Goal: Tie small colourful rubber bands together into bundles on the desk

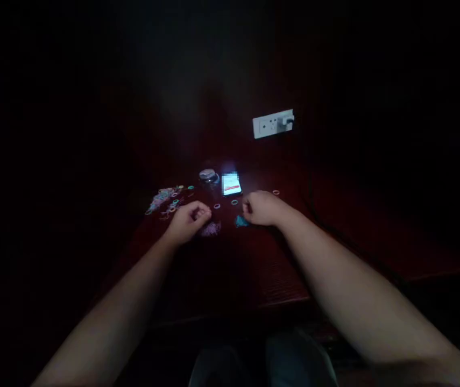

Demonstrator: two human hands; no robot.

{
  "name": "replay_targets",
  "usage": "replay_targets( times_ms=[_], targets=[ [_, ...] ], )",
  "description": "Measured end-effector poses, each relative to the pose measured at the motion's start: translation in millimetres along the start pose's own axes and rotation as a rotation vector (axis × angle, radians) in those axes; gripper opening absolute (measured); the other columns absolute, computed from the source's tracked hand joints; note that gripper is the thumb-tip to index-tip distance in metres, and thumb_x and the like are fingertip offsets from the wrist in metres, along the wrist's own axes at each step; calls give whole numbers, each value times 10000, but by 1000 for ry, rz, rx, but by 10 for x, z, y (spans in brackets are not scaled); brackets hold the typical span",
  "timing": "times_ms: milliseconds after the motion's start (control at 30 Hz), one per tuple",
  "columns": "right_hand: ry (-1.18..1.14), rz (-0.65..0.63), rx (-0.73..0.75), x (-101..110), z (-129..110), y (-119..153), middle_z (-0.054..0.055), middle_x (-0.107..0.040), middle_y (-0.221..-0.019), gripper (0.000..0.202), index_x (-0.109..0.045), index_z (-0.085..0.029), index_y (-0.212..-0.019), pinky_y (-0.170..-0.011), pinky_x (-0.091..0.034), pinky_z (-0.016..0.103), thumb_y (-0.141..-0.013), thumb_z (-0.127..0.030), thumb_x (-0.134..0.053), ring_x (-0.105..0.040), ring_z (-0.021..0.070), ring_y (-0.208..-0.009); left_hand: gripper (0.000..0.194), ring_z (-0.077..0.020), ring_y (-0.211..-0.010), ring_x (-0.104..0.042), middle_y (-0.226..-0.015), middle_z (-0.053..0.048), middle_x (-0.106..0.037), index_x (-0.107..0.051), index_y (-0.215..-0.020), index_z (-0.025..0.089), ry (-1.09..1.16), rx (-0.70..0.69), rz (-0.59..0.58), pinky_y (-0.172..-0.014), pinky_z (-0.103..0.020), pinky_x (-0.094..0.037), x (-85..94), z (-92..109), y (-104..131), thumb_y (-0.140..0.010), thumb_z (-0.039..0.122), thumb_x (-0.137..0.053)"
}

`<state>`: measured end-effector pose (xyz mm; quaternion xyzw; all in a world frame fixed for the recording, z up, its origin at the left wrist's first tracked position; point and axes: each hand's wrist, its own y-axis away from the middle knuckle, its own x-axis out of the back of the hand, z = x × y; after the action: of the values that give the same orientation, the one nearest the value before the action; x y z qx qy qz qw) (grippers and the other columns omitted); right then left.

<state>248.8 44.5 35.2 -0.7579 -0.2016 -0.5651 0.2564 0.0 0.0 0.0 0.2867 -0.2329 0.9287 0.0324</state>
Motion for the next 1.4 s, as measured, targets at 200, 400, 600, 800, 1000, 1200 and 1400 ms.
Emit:
replay_targets(
  times_ms=[200, 400, 600, 800, 1000, 1200, 1400],
  targets=[
    [-29, -75, 65, -49, 55, 2, 11, -687, -692, 91, -680, -205, -703, -617, -390, 255, -723, -232, -595, -603, 150, -643, 148, -91, -592, -485, -685, 7, -567, -632, -815, 152, 7, -13, 127, -562, -204, -406, 67, -86, -3, -816, 300, -631],
    [-107, -86, 55, -52, 137, -6, 0, -693, -698, 135, -697, -201, -735, -604, -384, 247, -750, -276, -586, -599, 136, -624, 166, -91, -571, -476, -656, 12, -554, -625, -791, 148, 7, 11, 319, -548, -201, -396, 164, -265, -5, -809, 314, -626],
    [-84, -31, -30, -31, 177, -35, 11, -727, -796, 200, -730, -216, -842, -632, -387, 244, -764, -199, -547, -617, 147, -684, 177, -98, -570, -497, -687, 2, -578, -614, -814, 154, -42, 66, 499, -553, -208, -414, 260, -417, 30, -816, 331, -602],
    [-153, -31, 8, -76, 204, -57, 5, -733, -845, 190, -703, -203, -832, -635, -408, 208, -691, -122, -606, -642, 137, -736, 201, -175, -818, -620, -899, -35, -677, -629, -979, 206, -435, -87, 169, -805, -317, -495, 39, -12, 31, -828, 338, -608],
    [-115, -96, 108, -176, 193, -80, 10, -713, -808, 176, -667, -209, -819, -589, -376, 222, -664, -129, -643, -610, 144, -690, 391, -281, -1067, -593, -1147, -55, -664, -576, -1150, 260, -679, -113, -160, -957, -453, -443, -470, 296, -81, -769, 308, -651],
    [-120, -97, 85, -214, 153, -76, 35, -703, -855, 183, -629, -195, -888, -577, -346, 223, -710, -152, -636, -587, 141, -687, 505, -240, -1067, -628, -1172, -51, -671, -488, -1233, 249, -547, -48, -183, -980, -421, -439, -585, 226, -145, -751, 247, -634],
    [-99, -41, 33, -232, 152, -102, 41, -695, -883, 206, -605, -202, -923, -587, -336, 230, -728, -143, -628, -580, 146, -700, 517, -201, -1008, -646, -1123, -32, -689, -465, -1266, 248, -457, -68, -202, -937, -380, -475, -574, 219, -125, -780, 294, -635]
  ],
)
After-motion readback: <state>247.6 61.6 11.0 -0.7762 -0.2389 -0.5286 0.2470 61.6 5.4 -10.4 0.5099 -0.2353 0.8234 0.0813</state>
